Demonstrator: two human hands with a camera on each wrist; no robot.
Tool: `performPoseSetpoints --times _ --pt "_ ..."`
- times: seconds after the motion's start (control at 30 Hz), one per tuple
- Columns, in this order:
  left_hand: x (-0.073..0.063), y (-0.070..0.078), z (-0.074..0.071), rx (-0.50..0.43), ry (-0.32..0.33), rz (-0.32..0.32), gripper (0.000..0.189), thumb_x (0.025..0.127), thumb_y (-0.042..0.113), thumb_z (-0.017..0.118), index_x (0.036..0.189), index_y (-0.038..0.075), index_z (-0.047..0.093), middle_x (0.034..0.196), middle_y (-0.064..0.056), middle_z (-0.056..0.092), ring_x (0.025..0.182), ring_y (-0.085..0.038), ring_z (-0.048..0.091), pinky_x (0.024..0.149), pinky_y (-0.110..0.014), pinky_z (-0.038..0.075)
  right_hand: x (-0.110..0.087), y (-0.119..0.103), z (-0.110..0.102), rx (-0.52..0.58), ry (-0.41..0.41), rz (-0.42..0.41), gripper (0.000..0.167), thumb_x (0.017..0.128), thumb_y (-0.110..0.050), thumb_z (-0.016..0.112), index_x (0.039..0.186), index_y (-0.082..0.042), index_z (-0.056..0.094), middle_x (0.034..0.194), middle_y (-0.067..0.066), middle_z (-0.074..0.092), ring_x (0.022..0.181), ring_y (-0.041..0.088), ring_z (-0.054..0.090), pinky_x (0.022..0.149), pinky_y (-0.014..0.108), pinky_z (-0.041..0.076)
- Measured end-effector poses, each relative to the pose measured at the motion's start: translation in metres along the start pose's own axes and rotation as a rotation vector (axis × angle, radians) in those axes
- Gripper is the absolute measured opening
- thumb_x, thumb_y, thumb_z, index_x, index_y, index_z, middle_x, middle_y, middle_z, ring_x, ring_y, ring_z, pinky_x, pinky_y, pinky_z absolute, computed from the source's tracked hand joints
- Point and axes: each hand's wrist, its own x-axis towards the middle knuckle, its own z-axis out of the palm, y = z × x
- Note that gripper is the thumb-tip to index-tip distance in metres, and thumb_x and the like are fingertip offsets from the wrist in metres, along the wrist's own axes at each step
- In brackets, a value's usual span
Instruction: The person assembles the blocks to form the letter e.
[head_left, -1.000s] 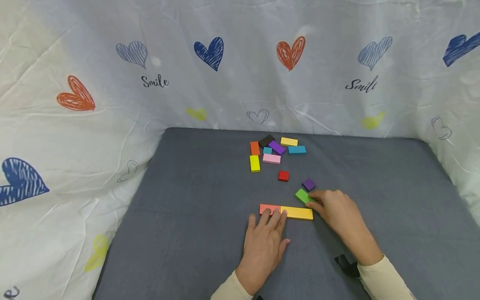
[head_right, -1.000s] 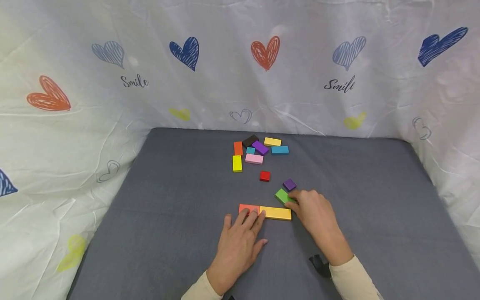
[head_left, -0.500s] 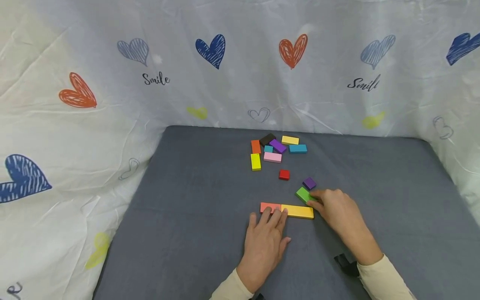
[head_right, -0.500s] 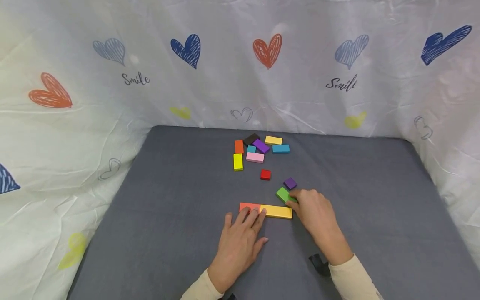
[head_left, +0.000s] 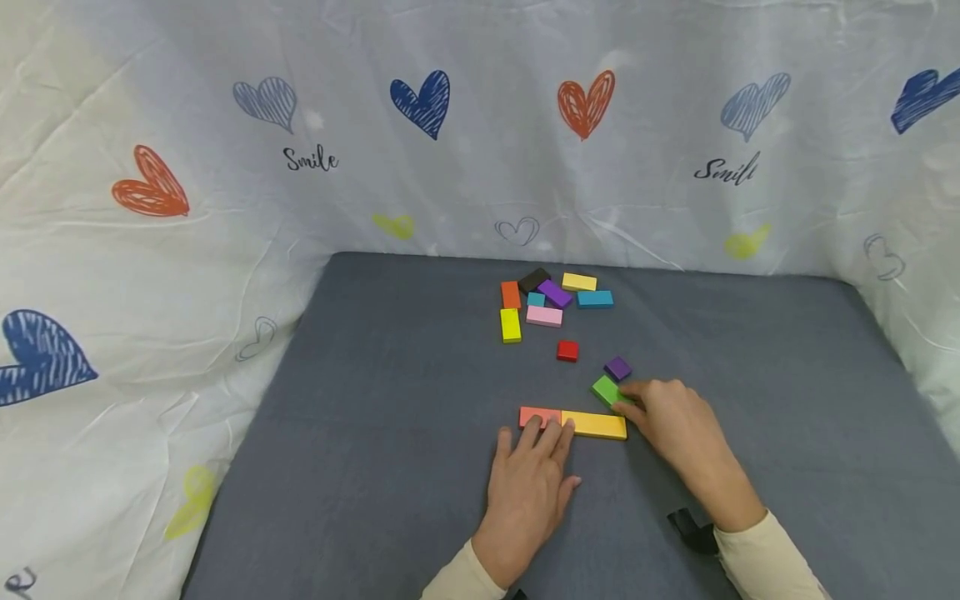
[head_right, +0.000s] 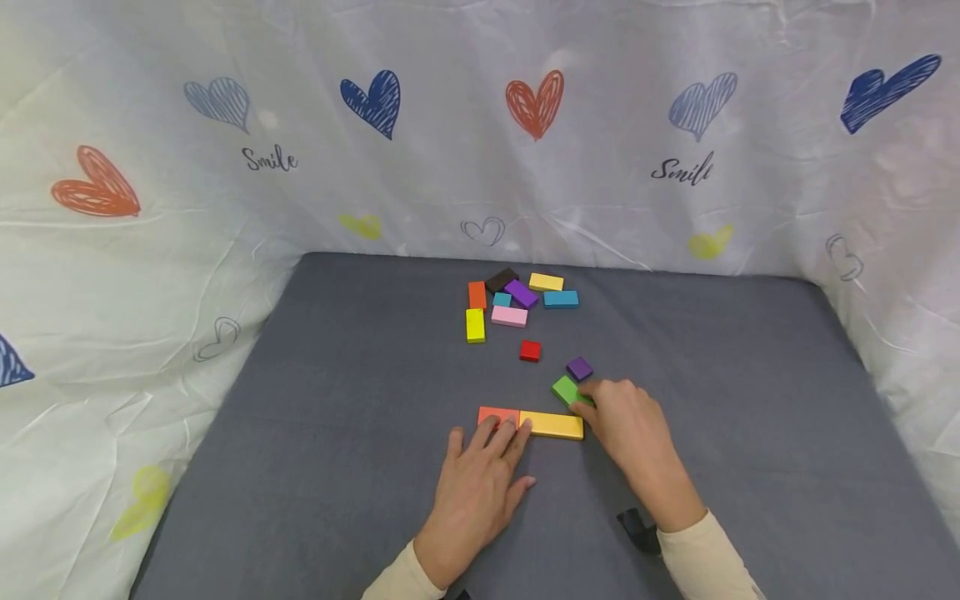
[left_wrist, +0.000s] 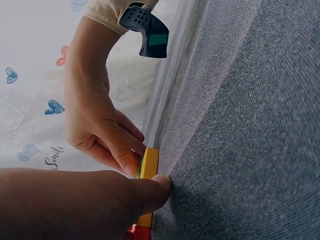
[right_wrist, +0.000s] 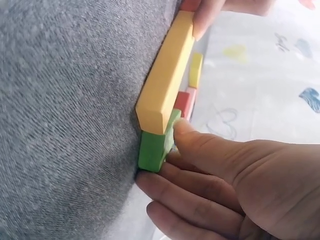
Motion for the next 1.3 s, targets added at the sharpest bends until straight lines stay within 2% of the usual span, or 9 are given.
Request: performPoseSetpoints --times 0.2,0.37,0.5,0.67,0.77,0.9,1.1,1.3 --pt "0.0 0.0 -0.001 0.002 -0.009 -0.001 0.073 0.099 0.067 0.06 0.161 0.032 0.046 0.146 0.011 0.052 0.139 -0.016 0.042 0.102 -0.049 0.04 0.003 0.002 -0.006 -0.009 0.02 -0.016 0.021 0.094 -0.021 0.083 0.103 -0.002 0.083 0.084 0.008 0.077 0.059 0.012 0.057 0.057 0.037 0.054" --pt "0.0 0.0 -0.001 0.013 -0.02 -0.002 0.073 0.099 0.068 0.06 0.162 0.033 0.045 0.145 0.01 0.052 0.139 -0.017 0.042 0.103 -0.049 0.04 0.006 0.004 -0.015 -0.009 0.066 -0.038 0.023 0.097 -0.022 0.08 0.104 0.0 0.082 0.079 0.007 0.074 0.055 0.013 0.054 0.052 0.034 0.046" --pt "0.0 -0.001 -0.001 0.022 -0.007 0.001 0.073 0.099 0.068 0.06 0.162 0.033 0.045 0.142 0.01 0.052 0.137 -0.017 0.043 0.102 -0.049 0.041 0.012 0.006 -0.024 -0.003 0.093 -0.041 0.026 0.098 -0.023 0.078 0.108 0.001 0.081 0.084 0.013 0.077 0.054 0.012 0.054 0.049 0.032 0.042" --pt "-0.001 -0.001 -0.001 0.022 -0.004 0.003 0.073 0.099 0.068 0.06 0.161 0.032 0.046 0.142 0.009 0.052 0.137 -0.017 0.043 0.102 -0.049 0.041 0.022 0.009 -0.034 -0.002 0.134 -0.055 0.029 0.098 -0.022 0.078 0.116 0.0 0.079 0.097 0.017 0.079 0.061 0.019 0.066 0.052 0.04 0.051" --pt "0.0 -0.001 -0.002 0.018 -0.023 0.004 0.073 0.099 0.068 0.06 0.162 0.033 0.045 0.144 0.01 0.051 0.139 -0.017 0.042 0.104 -0.049 0.041 0.029 0.011 -0.039 -0.01 0.141 -0.056 0.032 0.099 -0.023 0.077 0.123 -0.001 0.077 0.082 0.013 0.076 0.055 0.021 0.061 0.048 0.041 0.047" --pt "0.0 -0.001 -0.003 0.012 -0.047 0.004 0.074 0.099 0.068 0.059 0.163 0.033 0.043 0.147 0.011 0.05 0.14 -0.017 0.041 0.106 -0.049 0.041 0.04 0.011 -0.043 -0.028 0.136 -0.057 0.036 0.1 -0.023 0.076 0.129 -0.001 0.074 0.057 0.001 0.056 0.044 0.016 0.043 0.044 0.035 0.036" --pt "0.001 0.0 -0.001 0.026 -0.038 0.004 0.074 0.099 0.068 0.059 0.163 0.034 0.043 0.145 0.01 0.05 0.138 -0.016 0.041 0.104 -0.048 0.041 0.056 0.011 -0.046 -0.017 0.155 -0.069 0.037 0.101 -0.021 0.074 0.132 -0.001 0.072 0.057 0.0 0.055 0.045 0.015 0.045 0.046 0.035 0.038" --pt "0.0 0.0 -0.002 0.027 -0.055 -0.003 0.075 0.099 0.068 0.06 0.163 0.034 0.042 0.146 0.011 0.049 0.139 -0.015 0.04 0.104 -0.048 0.041 0.07 0.014 -0.043 -0.013 0.114 -0.056 0.041 0.102 -0.022 0.073 0.137 -0.001 0.069 0.058 0.002 0.052 0.046 0.017 0.042 0.048 0.036 0.035"
